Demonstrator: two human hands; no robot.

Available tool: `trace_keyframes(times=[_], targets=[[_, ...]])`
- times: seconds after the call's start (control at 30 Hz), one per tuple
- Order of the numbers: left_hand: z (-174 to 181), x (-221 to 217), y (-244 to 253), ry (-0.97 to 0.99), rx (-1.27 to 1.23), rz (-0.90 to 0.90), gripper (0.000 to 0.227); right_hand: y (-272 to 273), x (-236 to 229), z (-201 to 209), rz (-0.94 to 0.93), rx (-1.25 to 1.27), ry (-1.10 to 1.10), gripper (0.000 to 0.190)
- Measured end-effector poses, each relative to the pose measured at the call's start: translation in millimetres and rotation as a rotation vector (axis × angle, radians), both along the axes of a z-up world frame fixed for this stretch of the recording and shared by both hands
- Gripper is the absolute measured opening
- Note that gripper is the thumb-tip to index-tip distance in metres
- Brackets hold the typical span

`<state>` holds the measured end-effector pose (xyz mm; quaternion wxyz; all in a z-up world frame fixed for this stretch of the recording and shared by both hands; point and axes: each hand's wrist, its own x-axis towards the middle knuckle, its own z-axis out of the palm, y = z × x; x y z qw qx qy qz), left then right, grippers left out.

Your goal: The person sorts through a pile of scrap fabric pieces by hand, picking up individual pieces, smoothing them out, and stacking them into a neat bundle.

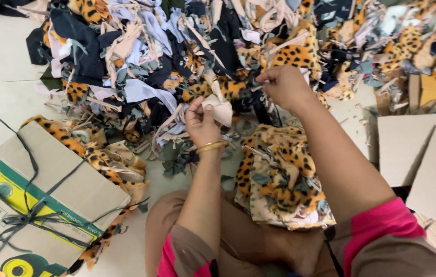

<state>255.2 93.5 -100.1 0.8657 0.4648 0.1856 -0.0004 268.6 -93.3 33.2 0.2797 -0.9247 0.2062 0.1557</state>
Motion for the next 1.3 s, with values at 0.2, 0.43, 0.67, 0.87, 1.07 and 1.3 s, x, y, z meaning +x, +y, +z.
trace_keyframes(times=[0.2, 0.43, 0.67, 0.87, 1.07, 1.3], targets=[[15.5, -10.4, 1.0, 0.043, -0.303, -0.039, 0.022, -17.9, -62.6, 66.1, -0.13, 0.229, -0.255, 0.017], [64.9, -86.7, -8.1, -0.155, -0.203, -0.294, 0.025, -48.2, -153.9, 97.6, -0.171, 0.576, -0.205, 0.022], [127.0, -144.6, -4.5, -0.283, -0.005, -0.398, 0.024, -52.4, -216.8, 142.7, -0.092, -0.064, -0.295, 0.023], [121.9, -187.0, -24.1, -0.381, 0.167, -0.434, 0.025, -36.1, -271.2, 155.8, -0.169, 0.103, -0.373, 0.02], [108.5, -214.5, -23.2, -0.536, 0.632, -0.442, 0.038, -14.8, -293.8, 80.7, -0.018, 0.234, -0.44, 0.029], [107.9, -208.6, -9.5, -0.567, 1.248, -0.465, 0.033, -4.0, -301.2, 53.8, -0.088, 0.046, -0.493, 0.028]])
